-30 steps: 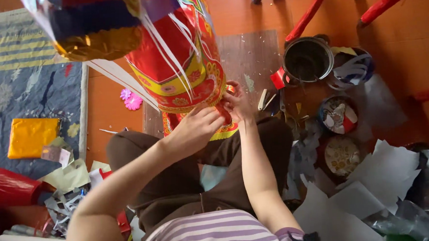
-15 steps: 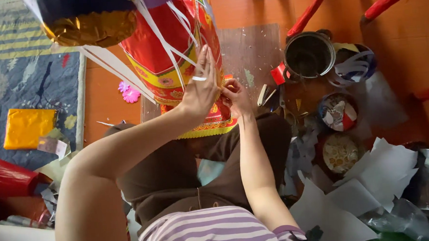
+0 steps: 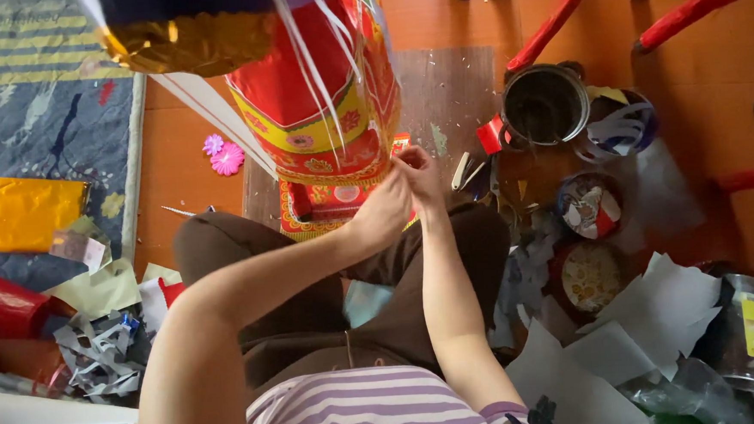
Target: Decorating a large red paper horse with yellow and red patterned paper panels
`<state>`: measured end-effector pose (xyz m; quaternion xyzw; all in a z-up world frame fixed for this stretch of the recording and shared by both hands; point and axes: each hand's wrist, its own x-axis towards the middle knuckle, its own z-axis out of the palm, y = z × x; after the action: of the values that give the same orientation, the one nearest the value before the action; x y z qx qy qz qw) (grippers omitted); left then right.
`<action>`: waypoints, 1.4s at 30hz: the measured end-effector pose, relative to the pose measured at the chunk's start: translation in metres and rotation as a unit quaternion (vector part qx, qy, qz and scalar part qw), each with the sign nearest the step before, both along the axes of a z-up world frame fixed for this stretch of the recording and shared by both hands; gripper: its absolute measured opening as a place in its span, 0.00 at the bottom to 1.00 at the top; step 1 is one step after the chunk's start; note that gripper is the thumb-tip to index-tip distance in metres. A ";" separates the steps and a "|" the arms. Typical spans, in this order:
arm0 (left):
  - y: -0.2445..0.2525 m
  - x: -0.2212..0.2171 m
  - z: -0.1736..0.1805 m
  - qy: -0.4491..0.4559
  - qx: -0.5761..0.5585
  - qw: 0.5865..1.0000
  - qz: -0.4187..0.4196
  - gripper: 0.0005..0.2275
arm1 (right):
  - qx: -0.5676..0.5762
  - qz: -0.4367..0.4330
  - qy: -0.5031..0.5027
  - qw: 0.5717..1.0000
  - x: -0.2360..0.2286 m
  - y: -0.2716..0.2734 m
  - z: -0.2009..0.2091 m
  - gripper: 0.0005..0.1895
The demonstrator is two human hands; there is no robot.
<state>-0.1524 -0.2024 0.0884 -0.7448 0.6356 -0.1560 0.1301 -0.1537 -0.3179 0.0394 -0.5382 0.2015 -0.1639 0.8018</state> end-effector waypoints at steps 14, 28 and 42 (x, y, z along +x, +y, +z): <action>0.208 0.085 -0.033 0.356 -0.215 0.829 0.374 0.46 | -0.279 -0.016 -0.064 0.958 -0.023 0.081 0.154 0.40; 0.210 0.101 -0.071 0.292 -0.244 0.861 0.338 0.40 | -0.248 -0.033 0.168 0.953 -0.050 0.088 0.013 0.30; 0.201 0.085 0.236 0.334 -0.558 0.736 0.186 0.22 | -0.273 -0.122 0.135 0.945 -0.089 0.067 0.003 0.08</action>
<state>-0.0674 -0.0012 0.3244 -0.7913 0.2857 -0.1966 -0.5035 -0.2431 -0.2509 0.0426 -0.7250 0.3196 -0.2352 0.5629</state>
